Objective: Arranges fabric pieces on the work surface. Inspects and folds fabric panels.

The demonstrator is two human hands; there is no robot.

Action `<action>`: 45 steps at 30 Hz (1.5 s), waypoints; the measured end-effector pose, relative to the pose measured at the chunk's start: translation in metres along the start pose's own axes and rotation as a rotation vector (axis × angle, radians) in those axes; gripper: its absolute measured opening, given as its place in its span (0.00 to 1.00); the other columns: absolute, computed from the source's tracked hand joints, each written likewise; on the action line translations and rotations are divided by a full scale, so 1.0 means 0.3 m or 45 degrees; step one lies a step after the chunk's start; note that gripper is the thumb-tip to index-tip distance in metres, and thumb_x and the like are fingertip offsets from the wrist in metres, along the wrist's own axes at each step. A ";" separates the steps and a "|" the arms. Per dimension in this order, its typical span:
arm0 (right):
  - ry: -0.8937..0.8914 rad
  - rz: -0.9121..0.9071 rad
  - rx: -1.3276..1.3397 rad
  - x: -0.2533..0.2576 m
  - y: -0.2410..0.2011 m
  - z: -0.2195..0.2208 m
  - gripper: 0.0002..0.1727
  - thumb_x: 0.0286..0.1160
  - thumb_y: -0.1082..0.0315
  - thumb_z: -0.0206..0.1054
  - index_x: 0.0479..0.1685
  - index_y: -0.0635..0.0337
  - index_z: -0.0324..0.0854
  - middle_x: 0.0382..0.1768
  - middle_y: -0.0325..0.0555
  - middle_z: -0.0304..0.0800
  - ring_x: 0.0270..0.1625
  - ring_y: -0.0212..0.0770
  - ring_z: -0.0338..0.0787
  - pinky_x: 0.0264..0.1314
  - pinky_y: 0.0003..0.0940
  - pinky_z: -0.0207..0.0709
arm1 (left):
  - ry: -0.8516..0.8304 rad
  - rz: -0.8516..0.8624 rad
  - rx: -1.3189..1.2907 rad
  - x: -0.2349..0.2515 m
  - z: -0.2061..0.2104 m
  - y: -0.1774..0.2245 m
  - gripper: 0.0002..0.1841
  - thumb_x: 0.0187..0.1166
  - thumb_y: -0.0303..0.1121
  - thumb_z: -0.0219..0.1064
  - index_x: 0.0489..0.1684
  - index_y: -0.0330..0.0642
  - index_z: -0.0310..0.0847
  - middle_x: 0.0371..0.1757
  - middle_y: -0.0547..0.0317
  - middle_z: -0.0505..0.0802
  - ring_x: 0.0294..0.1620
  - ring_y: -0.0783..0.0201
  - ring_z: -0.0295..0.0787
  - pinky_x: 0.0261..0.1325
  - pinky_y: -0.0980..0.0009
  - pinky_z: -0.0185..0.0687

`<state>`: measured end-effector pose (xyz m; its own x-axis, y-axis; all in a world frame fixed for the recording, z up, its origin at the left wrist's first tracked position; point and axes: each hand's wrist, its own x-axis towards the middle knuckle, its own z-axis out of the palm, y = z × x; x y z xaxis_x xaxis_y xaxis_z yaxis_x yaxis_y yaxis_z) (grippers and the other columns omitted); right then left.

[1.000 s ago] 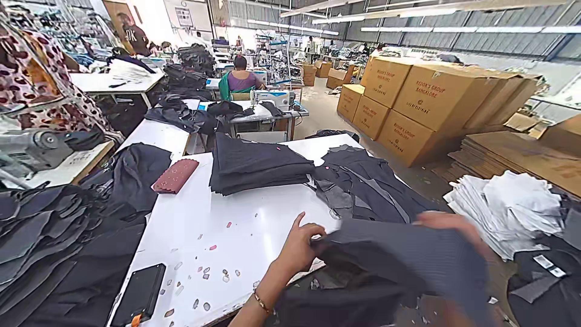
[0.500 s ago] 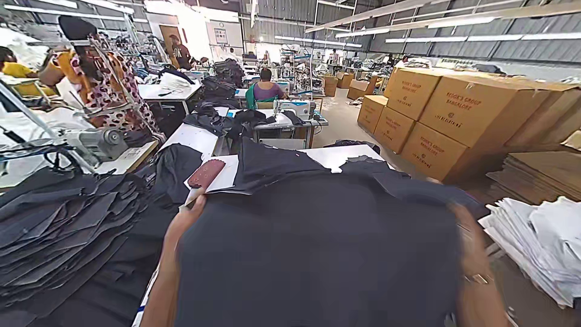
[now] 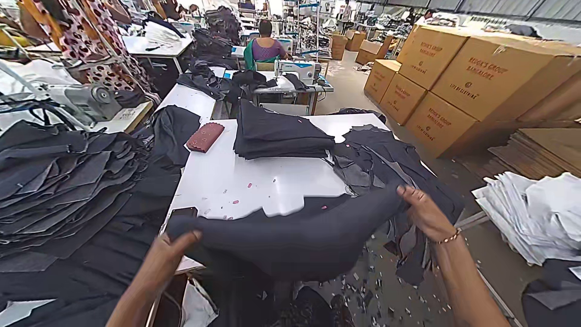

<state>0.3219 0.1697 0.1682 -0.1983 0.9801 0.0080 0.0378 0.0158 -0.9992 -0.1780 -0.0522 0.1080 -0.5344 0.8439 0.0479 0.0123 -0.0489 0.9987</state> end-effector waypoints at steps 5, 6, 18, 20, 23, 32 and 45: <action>0.318 -0.244 -0.407 0.182 -0.216 0.017 0.11 0.88 0.60 0.61 0.48 0.60 0.76 0.32 0.38 0.81 0.33 0.29 0.82 0.42 0.31 0.80 | 0.244 0.351 0.683 0.309 0.073 0.162 0.22 0.89 0.37 0.57 0.71 0.27 0.68 0.48 0.30 0.87 0.44 0.41 0.86 0.50 0.39 0.78; 0.361 -0.291 -0.494 0.212 -0.255 0.019 0.13 0.87 0.59 0.63 0.51 0.62 0.75 0.33 0.40 0.80 0.32 0.29 0.81 0.41 0.32 0.79 | 0.277 0.363 0.744 0.376 0.083 0.181 0.23 0.91 0.38 0.55 0.73 0.26 0.65 0.49 0.23 0.85 0.45 0.31 0.85 0.50 0.31 0.75; 0.457 -0.633 -0.488 -0.055 -0.445 -0.145 0.16 0.84 0.64 0.62 0.68 0.51 0.76 0.53 0.26 0.85 0.51 0.22 0.86 0.58 0.26 0.84 | 0.017 0.346 0.262 0.464 0.009 0.432 0.12 0.85 0.41 0.64 0.63 0.60 0.77 0.44 0.87 0.88 0.41 0.91 0.86 0.44 0.86 0.85; 0.342 -0.447 -0.603 -0.164 -0.323 -0.225 0.11 0.82 0.64 0.63 0.58 0.54 0.82 0.47 0.24 0.90 0.49 0.20 0.88 0.56 0.23 0.85 | -0.120 0.208 0.411 0.380 0.005 0.316 0.15 0.84 0.39 0.63 0.65 0.51 0.79 0.45 0.72 0.89 0.40 0.81 0.86 0.44 0.74 0.87; -0.066 -0.176 -0.676 -0.279 -0.132 -0.313 0.10 0.80 0.59 0.66 0.50 0.46 0.92 0.42 0.19 0.95 0.38 0.13 0.87 0.41 0.12 0.80 | -0.245 -0.010 0.794 0.276 -0.002 0.023 0.21 0.84 0.37 0.63 0.71 0.37 0.73 0.40 0.45 0.89 0.37 0.55 0.86 0.44 0.48 0.82; -0.443 -0.287 -1.046 -0.031 -0.058 0.351 0.18 0.90 0.61 0.56 0.64 0.50 0.90 0.46 0.40 0.96 0.37 0.32 0.92 0.46 0.35 0.88 | -1.146 0.168 1.167 -0.112 0.441 -0.357 0.55 0.58 0.66 0.79 0.87 0.42 0.68 0.90 0.42 0.67 0.92 0.42 0.56 0.88 0.27 0.35; -1.291 -0.292 -1.267 0.086 0.340 0.702 0.36 0.68 0.62 0.78 0.82 0.52 0.75 0.85 0.49 0.72 0.94 0.56 0.55 0.90 0.74 0.31 | -0.331 0.079 0.472 -0.156 0.236 -0.093 0.12 0.79 0.31 0.69 0.40 0.26 0.89 0.36 0.58 0.96 0.43 0.77 0.92 0.57 0.69 0.87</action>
<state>0.1144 0.1550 0.0581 -0.8762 0.3828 -0.2927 0.4819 0.6948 -0.5339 -0.0936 -0.0525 0.0791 -0.2939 0.9538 0.0633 0.3646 0.0506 0.9298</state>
